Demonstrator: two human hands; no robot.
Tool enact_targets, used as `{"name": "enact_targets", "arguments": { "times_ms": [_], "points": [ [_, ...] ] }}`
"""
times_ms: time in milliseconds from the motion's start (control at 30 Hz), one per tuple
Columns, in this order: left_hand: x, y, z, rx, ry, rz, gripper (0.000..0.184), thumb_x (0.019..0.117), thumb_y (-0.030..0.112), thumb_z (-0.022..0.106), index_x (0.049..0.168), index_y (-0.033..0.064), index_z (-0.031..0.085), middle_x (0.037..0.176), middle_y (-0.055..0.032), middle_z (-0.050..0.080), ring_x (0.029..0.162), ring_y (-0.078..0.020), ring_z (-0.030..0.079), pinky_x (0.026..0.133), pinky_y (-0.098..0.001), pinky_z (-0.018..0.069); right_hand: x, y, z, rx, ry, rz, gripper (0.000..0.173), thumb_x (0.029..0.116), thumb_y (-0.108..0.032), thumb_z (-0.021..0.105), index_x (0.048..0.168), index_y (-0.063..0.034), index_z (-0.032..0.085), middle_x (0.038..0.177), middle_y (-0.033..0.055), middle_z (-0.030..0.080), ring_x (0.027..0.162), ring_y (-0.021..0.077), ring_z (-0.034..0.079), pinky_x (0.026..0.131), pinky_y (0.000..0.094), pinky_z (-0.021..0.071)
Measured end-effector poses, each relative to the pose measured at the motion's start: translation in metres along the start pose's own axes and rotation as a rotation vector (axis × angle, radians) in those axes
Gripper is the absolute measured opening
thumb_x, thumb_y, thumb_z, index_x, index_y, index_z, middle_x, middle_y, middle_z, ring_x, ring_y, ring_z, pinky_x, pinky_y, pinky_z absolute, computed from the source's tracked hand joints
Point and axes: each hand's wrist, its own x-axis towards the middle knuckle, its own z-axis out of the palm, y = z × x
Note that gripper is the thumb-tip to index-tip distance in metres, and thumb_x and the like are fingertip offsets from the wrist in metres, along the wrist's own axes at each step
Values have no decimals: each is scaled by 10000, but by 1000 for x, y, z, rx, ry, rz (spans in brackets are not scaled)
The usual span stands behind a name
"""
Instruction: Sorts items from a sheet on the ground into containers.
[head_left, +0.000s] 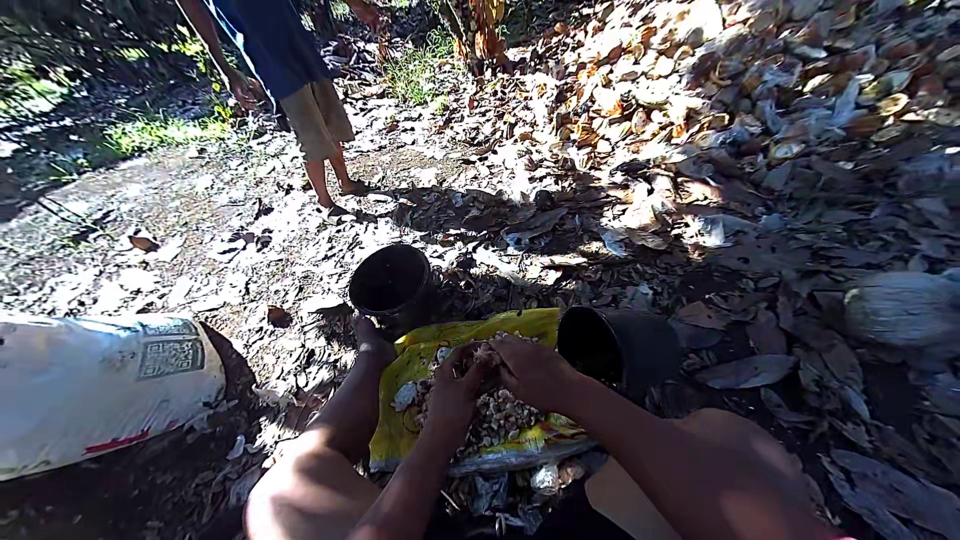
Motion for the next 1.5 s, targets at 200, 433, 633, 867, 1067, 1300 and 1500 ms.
{"name": "enact_targets", "arguments": {
  "times_ms": [200,433,633,867,1067,1300,1500],
  "points": [
    [1,0,6,194,7,70,243,1020,56,610,1238,-50,587,1002,-176,718,769,-284,751,691,-431,672,0,1,3,-58,12,-17,443,1091,-234,378,1447,-22,533,1388,164,600,1242,301,630,1011,484,535],
    [1,1,9,173,-48,43,246,1027,47,590,1250,-52,564,971,-191,724,746,-302,753,696,-447,671,0,1,-4,17,23,55,394,1086,-220,385,1374,-26,572,1351,172,624,1235,303,633,1038,469,516],
    [1,-3,8,150,-68,64,225,1022,29,582,1229,-53,556,960,-193,714,740,-303,746,703,-447,666,3,2,-6,29,16,92,358,1093,-224,362,1294,-34,589,1233,168,657,1159,306,660,975,477,543],
    [4,-2,6,75,-25,56,300,1007,8,576,1294,-62,527,1073,-205,685,841,-310,737,768,-464,656,5,8,-6,221,58,88,381,1096,-244,381,1356,-79,606,1328,122,648,1257,233,615,1090,434,480],
    [5,-6,2,24,-22,23,342,962,-55,596,1300,-46,549,1140,-190,657,925,-282,717,823,-434,644,8,12,2,241,62,74,432,1026,-330,526,1380,-94,599,1293,111,648,1190,232,630,1043,450,503],
    [7,-10,2,4,-20,38,346,935,-77,632,1270,-15,573,1133,-183,660,949,-276,707,833,-422,636,8,8,2,119,52,61,391,1036,-314,515,1337,-81,603,1293,124,618,1137,264,649,955,474,548],
    [8,-7,5,-3,78,39,400,897,-108,659,1288,-49,599,1119,-201,683,875,-298,731,770,-437,656,9,8,4,109,82,97,391,1029,-298,537,1363,-99,576,1320,117,612,1112,256,662,933,456,560]
  ]
}}
